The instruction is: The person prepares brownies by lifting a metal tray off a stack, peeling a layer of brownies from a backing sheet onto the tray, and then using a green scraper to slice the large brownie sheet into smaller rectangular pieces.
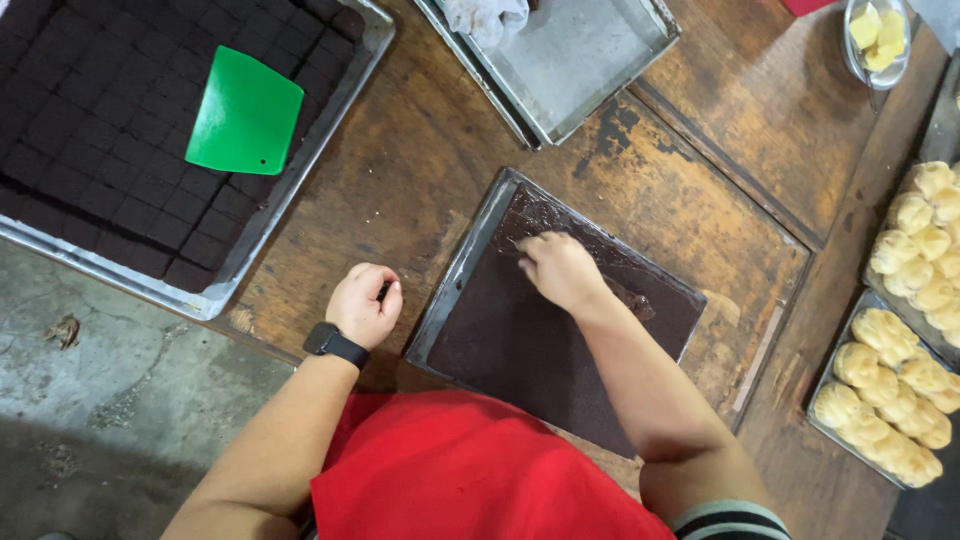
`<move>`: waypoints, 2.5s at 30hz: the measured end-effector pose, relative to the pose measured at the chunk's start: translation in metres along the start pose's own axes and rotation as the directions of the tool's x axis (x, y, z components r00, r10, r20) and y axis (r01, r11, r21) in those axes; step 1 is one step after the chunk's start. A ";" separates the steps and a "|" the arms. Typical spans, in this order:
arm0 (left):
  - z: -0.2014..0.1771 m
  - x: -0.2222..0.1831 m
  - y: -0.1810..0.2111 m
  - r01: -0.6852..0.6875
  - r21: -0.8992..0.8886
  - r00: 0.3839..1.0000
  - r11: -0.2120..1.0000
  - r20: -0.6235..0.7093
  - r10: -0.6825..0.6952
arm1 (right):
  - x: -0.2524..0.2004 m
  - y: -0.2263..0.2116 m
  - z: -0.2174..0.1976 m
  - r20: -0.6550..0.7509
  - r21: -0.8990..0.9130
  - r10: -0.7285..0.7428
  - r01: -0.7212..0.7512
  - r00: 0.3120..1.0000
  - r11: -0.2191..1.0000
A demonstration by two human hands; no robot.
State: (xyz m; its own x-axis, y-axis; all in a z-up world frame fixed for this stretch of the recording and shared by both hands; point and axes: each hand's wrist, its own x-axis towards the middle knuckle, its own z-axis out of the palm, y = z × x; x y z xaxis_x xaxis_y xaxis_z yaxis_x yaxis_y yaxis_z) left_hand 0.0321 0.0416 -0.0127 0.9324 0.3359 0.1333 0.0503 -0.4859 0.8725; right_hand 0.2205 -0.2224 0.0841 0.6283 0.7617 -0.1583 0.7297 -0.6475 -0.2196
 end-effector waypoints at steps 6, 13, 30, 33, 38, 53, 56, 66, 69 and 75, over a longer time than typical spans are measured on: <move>0.001 0.000 -0.001 -0.031 0.000 0.999 1.000 -0.010 0.031 | 0.016 0.017 0.005 -0.038 0.029 0.086 -0.085 0.996 0.996; 0.000 0.000 -0.002 -0.068 -0.007 0.998 0.998 -0.010 0.068 | 0.039 0.036 -0.019 -0.220 0.151 0.366 -0.340 0.904 0.928; -0.004 0.001 0.004 -0.077 -0.021 0.997 0.997 -0.005 0.077 | 0.060 -0.003 -0.001 0.160 -0.197 -0.117 0.148 0.980 0.969; -0.005 0.000 0.005 -0.041 -0.025 0.999 0.999 0.013 0.041 | 0.065 0.005 0.006 0.106 -0.117 -0.060 0.073 0.993 0.990; -0.006 0.001 0.004 -0.086 -0.040 0.996 0.995 0.021 0.087 | 0.079 0.004 0.003 -0.062 0.097 0.185 -0.179 0.981 0.979; -0.006 -0.001 0.004 -0.085 -0.058 0.996 0.995 0.005 0.085 | 0.132 -0.050 0.010 0.575 -0.458 0.295 0.001 0.763 0.889; -0.007 0.000 0.004 -0.081 -0.042 0.997 0.996 0.015 0.081 | 0.133 -0.033 0.006 0.534 -0.457 0.331 -0.064 0.778 0.887; -0.007 0.000 0.005 -0.053 -0.038 0.998 0.998 0.043 0.055 | 0.107 0.018 -0.040 -0.016 0.352 0.766 -0.714 0.643 0.606; -0.007 0.000 0.004 -0.059 -0.033 0.997 0.998 0.053 0.061 | 0.102 0.019 -0.059 -0.039 0.656 0.877 -0.650 0.479 0.384; -0.005 0.000 0.004 -0.067 -0.029 0.998 0.997 0.018 0.068 | 0.090 0.005 -0.101 0.115 0.894 0.886 -0.435 0.450 0.105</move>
State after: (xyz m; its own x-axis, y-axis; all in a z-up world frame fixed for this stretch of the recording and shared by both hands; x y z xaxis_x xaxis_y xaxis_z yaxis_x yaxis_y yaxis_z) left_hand 0.0308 0.0438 -0.0064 0.9399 0.2877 0.1838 -0.0229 -0.4841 0.8747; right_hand 0.3078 -0.1593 0.1659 0.8980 -0.2281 -0.3762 -0.4378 -0.3799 -0.8148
